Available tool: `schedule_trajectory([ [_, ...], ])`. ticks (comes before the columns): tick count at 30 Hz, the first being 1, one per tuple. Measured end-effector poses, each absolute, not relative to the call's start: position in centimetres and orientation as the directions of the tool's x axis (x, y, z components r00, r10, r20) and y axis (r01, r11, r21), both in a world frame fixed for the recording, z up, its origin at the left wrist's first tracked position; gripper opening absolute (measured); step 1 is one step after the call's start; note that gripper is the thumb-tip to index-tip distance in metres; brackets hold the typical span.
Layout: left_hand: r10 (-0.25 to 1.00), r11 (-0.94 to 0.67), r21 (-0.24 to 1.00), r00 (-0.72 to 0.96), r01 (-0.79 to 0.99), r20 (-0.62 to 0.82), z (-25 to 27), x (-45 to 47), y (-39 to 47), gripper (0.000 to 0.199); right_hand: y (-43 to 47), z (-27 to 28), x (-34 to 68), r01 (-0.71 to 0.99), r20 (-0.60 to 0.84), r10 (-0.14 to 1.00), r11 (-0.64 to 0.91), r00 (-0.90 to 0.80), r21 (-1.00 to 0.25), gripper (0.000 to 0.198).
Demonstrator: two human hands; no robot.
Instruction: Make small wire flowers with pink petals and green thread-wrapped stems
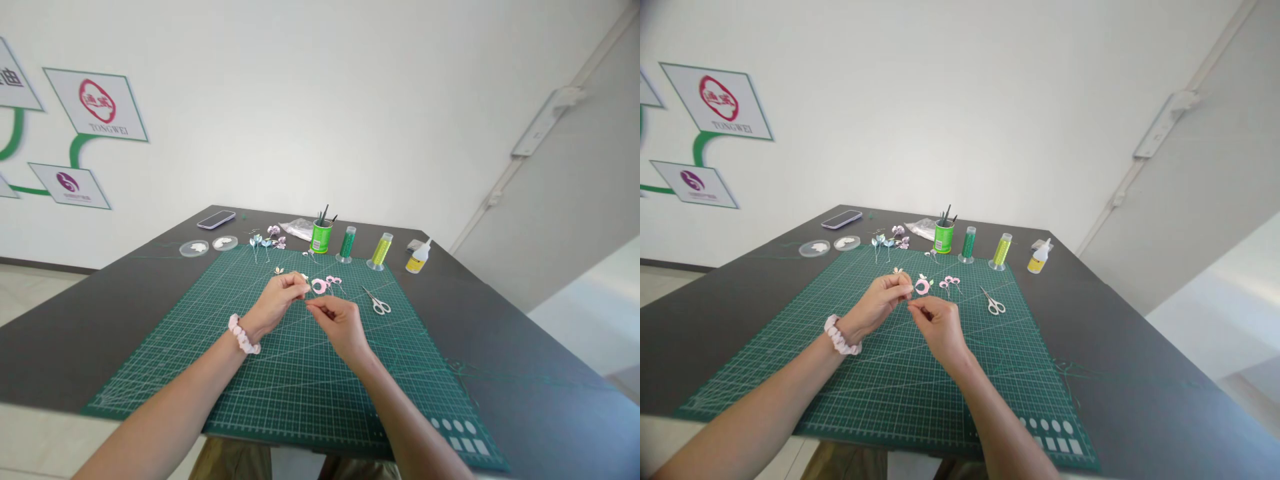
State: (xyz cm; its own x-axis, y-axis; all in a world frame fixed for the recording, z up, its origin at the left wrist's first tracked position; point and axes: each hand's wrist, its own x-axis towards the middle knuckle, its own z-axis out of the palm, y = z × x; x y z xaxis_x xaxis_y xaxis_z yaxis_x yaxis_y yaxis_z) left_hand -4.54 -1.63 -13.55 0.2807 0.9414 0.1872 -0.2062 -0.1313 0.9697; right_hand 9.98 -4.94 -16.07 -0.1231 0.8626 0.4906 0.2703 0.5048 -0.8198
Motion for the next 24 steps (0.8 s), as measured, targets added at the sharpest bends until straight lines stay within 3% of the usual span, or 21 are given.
schedule_trajectory([
  [7, 0.948, -0.168, 0.966, 0.237, -0.197, 0.213, -12.1, -4.9, -1.6, 0.023, -5.0, -14.9, 9.6, 0.214, 0.455, 0.889, 0.454, -0.044, -0.865, 0.02],
  [14, 0.887, -0.344, 0.929, 0.276, -0.139, 0.37, -7.2, -4.8, 0.1, 0.021, -3.0, -10.3, 10.0, 0.182, 0.349, 0.914, 0.386, -0.208, -0.904, 0.021],
  [24, 0.829, -0.431, 0.898, 0.355, -0.089, 0.433, -4.5, -3.9, 2.7, 0.02, 3.4, -6.0, 13.0, 0.155, 0.16, 0.915, 0.23, -0.37, -0.961, 0.031],
])
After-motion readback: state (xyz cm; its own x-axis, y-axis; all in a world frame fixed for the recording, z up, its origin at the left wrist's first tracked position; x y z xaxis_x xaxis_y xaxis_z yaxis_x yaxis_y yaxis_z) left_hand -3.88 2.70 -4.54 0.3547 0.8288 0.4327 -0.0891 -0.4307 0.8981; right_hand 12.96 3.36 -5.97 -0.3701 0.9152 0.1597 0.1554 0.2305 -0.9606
